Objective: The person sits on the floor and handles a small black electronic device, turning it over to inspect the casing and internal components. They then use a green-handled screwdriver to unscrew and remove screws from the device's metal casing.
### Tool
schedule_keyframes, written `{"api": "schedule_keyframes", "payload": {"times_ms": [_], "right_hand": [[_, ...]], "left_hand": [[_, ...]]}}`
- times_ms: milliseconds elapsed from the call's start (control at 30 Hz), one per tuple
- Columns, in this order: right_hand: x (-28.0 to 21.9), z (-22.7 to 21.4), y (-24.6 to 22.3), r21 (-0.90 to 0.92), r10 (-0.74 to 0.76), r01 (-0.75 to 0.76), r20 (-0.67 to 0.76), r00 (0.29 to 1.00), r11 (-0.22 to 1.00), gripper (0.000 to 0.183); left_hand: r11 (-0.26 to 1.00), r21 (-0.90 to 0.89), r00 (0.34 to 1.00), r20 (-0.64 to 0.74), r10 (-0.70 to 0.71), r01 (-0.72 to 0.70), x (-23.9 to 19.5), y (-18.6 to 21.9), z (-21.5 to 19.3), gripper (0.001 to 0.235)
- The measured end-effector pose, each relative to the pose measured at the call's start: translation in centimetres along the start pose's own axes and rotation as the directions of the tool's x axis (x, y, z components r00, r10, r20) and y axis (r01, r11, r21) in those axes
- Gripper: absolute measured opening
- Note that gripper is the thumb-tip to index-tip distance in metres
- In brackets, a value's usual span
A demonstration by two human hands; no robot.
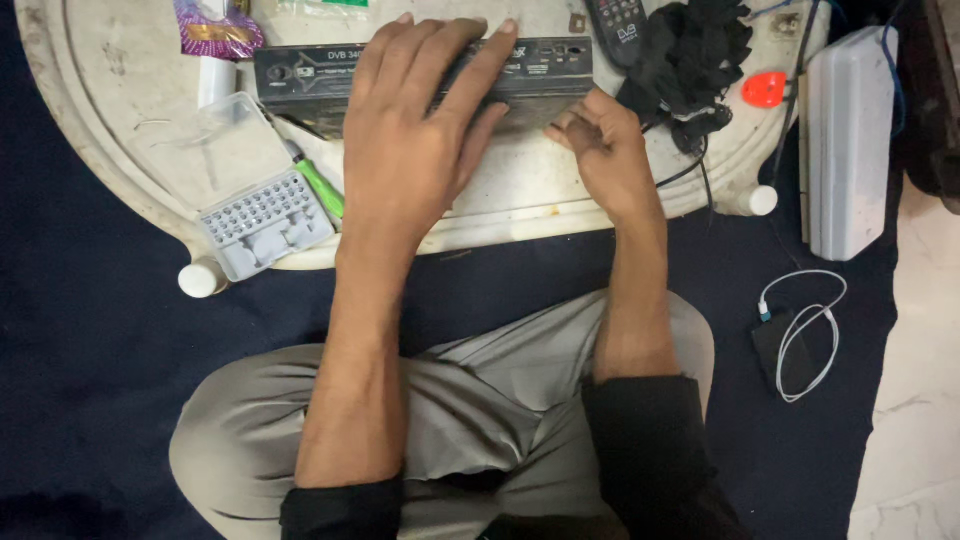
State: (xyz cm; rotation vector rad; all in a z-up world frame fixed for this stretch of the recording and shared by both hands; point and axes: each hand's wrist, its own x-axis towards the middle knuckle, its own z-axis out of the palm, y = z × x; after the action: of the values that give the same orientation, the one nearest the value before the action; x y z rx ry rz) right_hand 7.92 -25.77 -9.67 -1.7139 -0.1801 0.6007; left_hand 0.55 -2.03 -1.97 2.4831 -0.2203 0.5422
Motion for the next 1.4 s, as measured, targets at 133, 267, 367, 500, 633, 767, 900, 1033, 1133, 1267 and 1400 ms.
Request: {"api": "schedule_keyframes", "payload": {"times_ms": [133, 267, 367, 500, 633, 767, 900, 1033, 1133, 1267, 1400], "right_hand": [[0.2, 0.3, 0.2, -0.028, -0.020, 0.019, -0.021, 1.000, 0.999, 0.029], [0.2, 0.4, 0.3, 0.049, -0.003, 0.004, -0.026, 1.000, 0.999, 0.029], [0.2, 0.5, 0.6, 0.205, 0.073, -0.061, -0.051, 0.996, 0.977, 0.040], [0.8, 0.6, 1.0, 0.226, 0.176, -0.130, -0.195, 0.965, 0.965, 0.103], [0.5, 0.3, 1.3, 0.354, 0.152, -0.115, -0.079, 0.985, 0.928, 0.117], [0.3, 1.3, 0.7, 0.400, 0.147, -0.088, -0.118, 0.982, 0.912, 0.100], [-0.2, 2.8, -1.3, 0.264, 0.168, -0.094, -0.272, 0.947, 0.960, 0.085], [-0.2, 4.4, -2.9, 0.097, -0.016, 0.040, -0.232, 0.973, 0.994, 0.071], [-0.1, 4.5, -3.2, 0.149, -0.186, 0.208, -0.147, 0.972, 0.967, 0.059], [0.6, 4.2, -2.8, 0.274, -0.252, 0.278, -0.126, 0.959, 0.921, 0.051], [0.5, 3.9, -2.6, 0.390, -0.241, 0.275, -0.134, 0.961, 0.879, 0.048]], "left_hand": [[0.995, 0.092, 0.999, -0.033, -0.033, 0.036, -0.3, -0.1, -0.6, 0.055], [0.925, 0.329, 0.975, -0.175, -0.137, 0.189, -1.4, -0.7, -2.1, 0.074], [0.912, 0.160, 0.915, -0.211, -0.343, 0.379, -2.8, -1.9, -3.3, 0.078], [0.621, -0.529, 0.649, -0.163, -0.743, 0.578, -3.2, -3.3, -2.6, 0.062], [0.420, -0.552, 0.473, -0.052, -0.880, 0.720, -3.4, -4.3, -2.7, 0.064], [0.481, -0.412, 0.474, -0.128, -0.871, 0.774, -3.7, -4.3, -2.7, 0.062], [0.466, -0.694, 0.532, -0.141, -0.835, 0.549, -4.2, -4.3, -2.2, 0.066], [0.219, -0.870, 0.429, -0.010, -0.903, 0.441, -4.9, -4.5, -1.9, 0.063], [0.179, -0.903, 0.429, 0.005, -0.903, 0.389, -5.2, -4.5, -1.7, 0.063], [0.215, -0.902, 0.497, 0.000, -0.868, 0.375, -5.4, -4.0, -1.7, 0.062], [0.313, -0.857, 0.532, -0.054, -0.845, 0.409, -5.3, -3.8, -1.7, 0.052]]}}
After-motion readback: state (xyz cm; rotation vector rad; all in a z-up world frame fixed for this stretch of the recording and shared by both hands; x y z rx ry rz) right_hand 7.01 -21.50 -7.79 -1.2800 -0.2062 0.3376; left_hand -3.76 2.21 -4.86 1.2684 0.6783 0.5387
